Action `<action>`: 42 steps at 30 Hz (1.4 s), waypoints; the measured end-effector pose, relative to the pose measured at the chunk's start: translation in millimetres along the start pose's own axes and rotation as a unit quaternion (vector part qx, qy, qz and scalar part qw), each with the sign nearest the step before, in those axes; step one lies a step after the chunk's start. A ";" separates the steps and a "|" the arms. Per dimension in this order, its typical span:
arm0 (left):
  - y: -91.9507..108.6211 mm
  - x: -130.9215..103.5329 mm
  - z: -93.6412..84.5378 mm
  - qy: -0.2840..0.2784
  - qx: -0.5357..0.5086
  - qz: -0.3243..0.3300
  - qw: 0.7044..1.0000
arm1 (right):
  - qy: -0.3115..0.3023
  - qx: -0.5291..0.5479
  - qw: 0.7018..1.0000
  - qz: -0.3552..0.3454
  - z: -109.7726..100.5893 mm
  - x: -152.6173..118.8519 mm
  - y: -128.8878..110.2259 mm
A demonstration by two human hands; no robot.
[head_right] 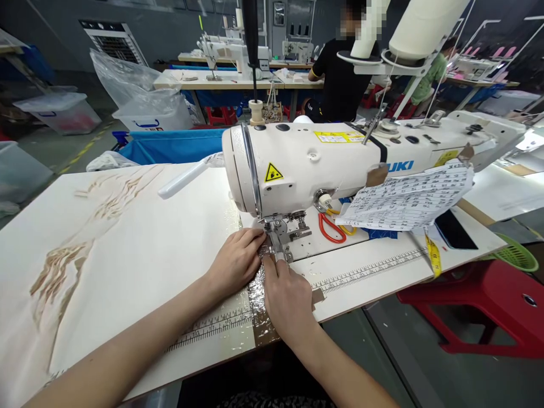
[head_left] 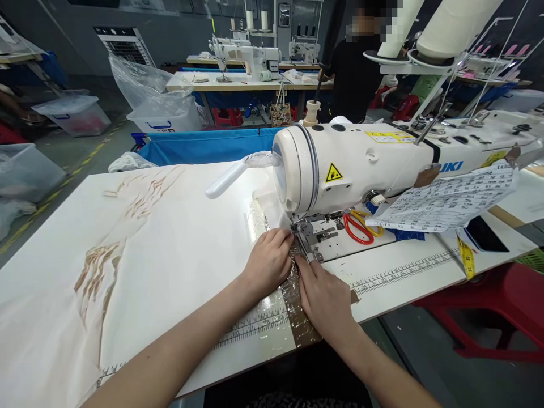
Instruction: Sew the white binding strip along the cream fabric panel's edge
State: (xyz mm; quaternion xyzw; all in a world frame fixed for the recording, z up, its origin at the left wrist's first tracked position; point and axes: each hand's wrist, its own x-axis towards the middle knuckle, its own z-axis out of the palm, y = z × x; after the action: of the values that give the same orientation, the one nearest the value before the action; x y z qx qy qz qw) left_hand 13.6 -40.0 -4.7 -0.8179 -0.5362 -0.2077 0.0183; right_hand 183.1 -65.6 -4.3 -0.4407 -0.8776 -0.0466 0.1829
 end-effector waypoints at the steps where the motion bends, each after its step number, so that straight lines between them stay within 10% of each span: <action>1: -2.4 0.6 1.3 0.003 -0.001 0.000 1.000 | -0.003 -0.004 1.000 0.002 0.3 1.1 -0.4; 7: 0.7 2.4 -5.5 0.002 0.008 -0.049 0.999 | 0.052 0.048 0.997 -0.011 -2.4 -12.4 2.0; 12: 8.3 -16.3 -58.0 -0.114 0.024 -0.044 0.992 | 0.102 0.118 0.984 -0.087 11.3 -29.4 19.4; 18: -21.8 -129.1 -125.3 -0.006 -0.012 -0.242 0.970 | 0.114 0.116 0.980 -0.118 17.4 -24.1 24.4; 23: -58.1 -229.4 -151.8 0.076 0.114 -0.486 0.863 | 0.126 0.077 0.982 -0.118 8.4 -17.8 16.2; 29: -63.0 -253.5 -163.6 0.006 0.110 -0.557 0.823 | 0.098 0.098 0.984 -0.112 10.3 -18.6 17.6; 33: -62.0 -247.7 -168.0 0.063 0.078 -0.558 0.824 | 0.035 0.198 0.979 0.027 6.6 -24.8 17.9; 37: -49.4 -225.0 -158.5 0.122 -0.033 -0.498 0.858 | -0.063 0.433 0.881 0.181 -6.6 -19.0 -0.4; 42: -8.1 -162.5 -122.0 0.003 -0.189 -0.303 0.934 | -0.251 0.695 0.643 0.200 -12.2 14.2 -34.7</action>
State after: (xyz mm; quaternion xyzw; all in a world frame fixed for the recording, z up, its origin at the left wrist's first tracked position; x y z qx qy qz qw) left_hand -87.7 -208.7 46.8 -0.6043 -0.7093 -0.3037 -0.1986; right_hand 151.4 -78.8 14.9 -0.3438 -0.5544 0.7273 0.2132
